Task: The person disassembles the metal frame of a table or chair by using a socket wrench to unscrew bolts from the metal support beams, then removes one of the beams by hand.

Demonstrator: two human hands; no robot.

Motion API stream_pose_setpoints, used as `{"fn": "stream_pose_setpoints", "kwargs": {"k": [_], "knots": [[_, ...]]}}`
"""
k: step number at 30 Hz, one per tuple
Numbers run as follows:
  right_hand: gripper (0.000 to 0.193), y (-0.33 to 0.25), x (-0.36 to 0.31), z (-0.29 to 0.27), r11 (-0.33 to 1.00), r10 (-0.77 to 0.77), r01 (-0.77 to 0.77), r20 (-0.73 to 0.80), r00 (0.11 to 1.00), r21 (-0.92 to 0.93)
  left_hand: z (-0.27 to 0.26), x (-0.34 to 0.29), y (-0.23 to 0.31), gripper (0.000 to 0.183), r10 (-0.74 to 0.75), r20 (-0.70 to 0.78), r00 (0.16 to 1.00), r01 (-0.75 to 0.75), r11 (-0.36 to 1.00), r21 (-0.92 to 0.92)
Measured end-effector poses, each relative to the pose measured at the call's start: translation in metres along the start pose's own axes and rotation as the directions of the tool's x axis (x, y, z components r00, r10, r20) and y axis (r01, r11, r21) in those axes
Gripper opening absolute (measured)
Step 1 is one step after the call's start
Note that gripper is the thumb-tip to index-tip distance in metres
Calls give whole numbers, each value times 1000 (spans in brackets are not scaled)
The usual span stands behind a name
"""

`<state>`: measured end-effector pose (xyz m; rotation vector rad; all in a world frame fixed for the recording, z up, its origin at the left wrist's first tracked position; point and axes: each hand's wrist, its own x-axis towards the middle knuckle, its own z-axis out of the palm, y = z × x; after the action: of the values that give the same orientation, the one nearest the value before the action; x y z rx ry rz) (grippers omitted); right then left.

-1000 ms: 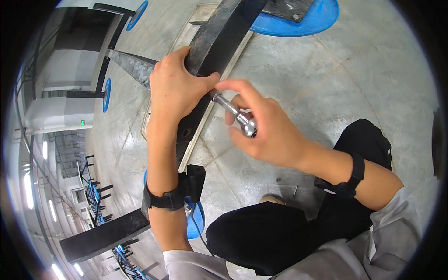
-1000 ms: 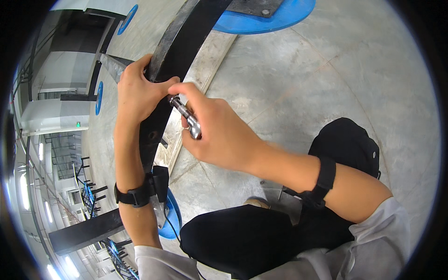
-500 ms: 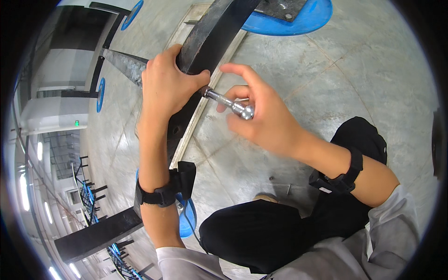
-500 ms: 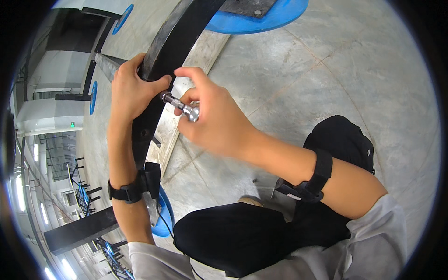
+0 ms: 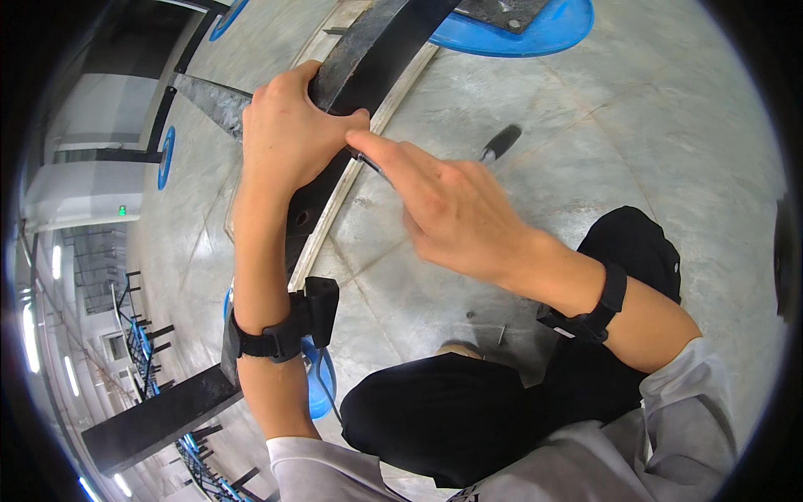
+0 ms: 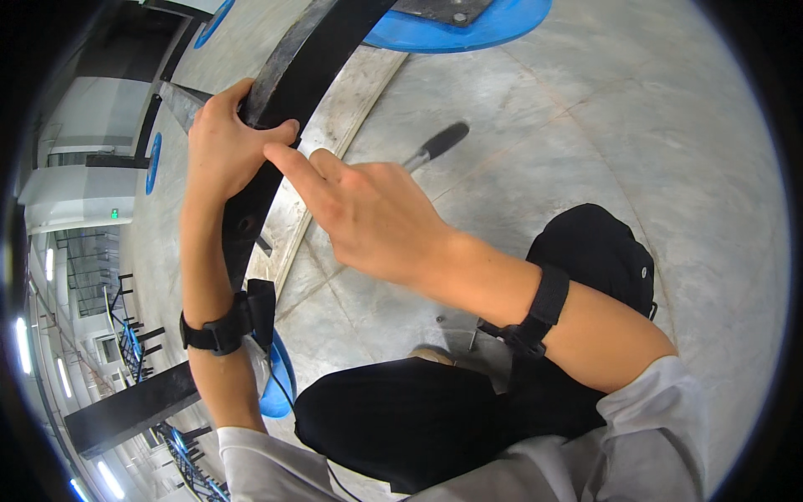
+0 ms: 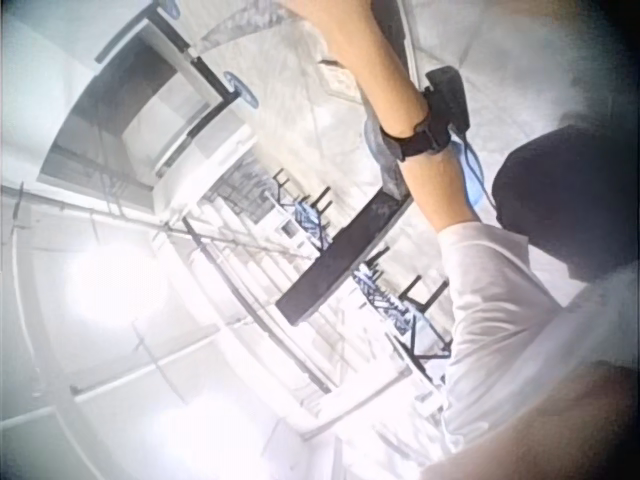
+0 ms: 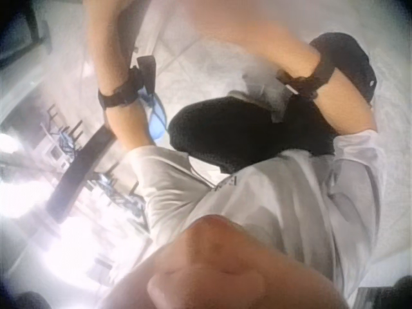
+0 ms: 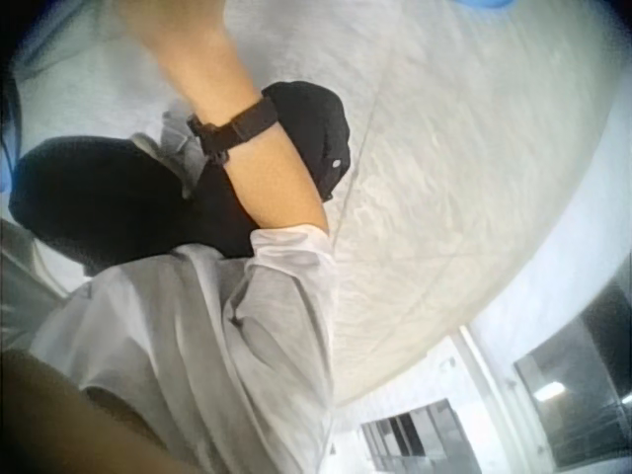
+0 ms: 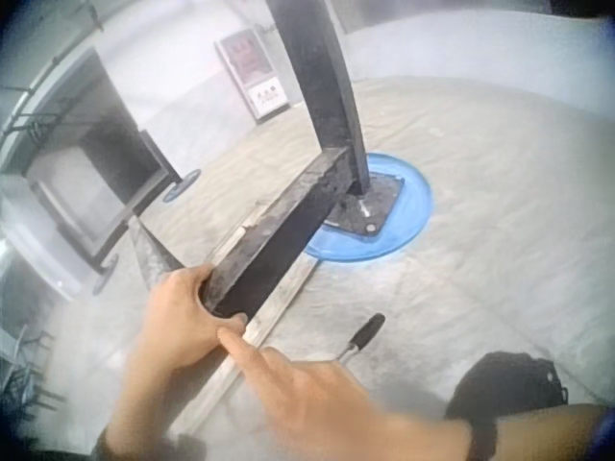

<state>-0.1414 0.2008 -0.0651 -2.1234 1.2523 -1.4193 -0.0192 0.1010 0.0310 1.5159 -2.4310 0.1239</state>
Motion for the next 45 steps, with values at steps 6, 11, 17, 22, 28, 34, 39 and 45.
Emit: {"fn": "stream_pose_setpoints", "kwargs": {"k": [6,11,17,22,28,34,39,45], "knots": [[66,-5,6,-15,738,360,-371,136,923,564,1,2,-3,50,-36,76,996,35,999,16],[59,-15,8,-15,-499,548,-359,608,574,789,1,0,-4,48,-11,49,999,10,999,33],[56,-8,4,-16,746,333,-379,186,924,548,4,2,-4,56,10,31,999,-11,1000,17],[53,3,0,-11,992,94,-97,38,995,81,6,1,-8,48,69,-46,997,-66,996,57],[47,-4,-8,-20,763,400,-471,250,882,442,-1,-2,-3,47,14,47,999,-11,998,-62],[35,-9,-7,-26,270,601,-664,417,682,697,0,1,-8,49,34,13,999,-34,999,4],[19,4,4,-30,-71,709,-706,534,461,705,-6,0,-2,53,-66,160,985,90,985,-147],[29,3,26,-4,73,652,-668,471,594,741,-1,-2,0,60,-33,29,999,35,999,-39]]}}
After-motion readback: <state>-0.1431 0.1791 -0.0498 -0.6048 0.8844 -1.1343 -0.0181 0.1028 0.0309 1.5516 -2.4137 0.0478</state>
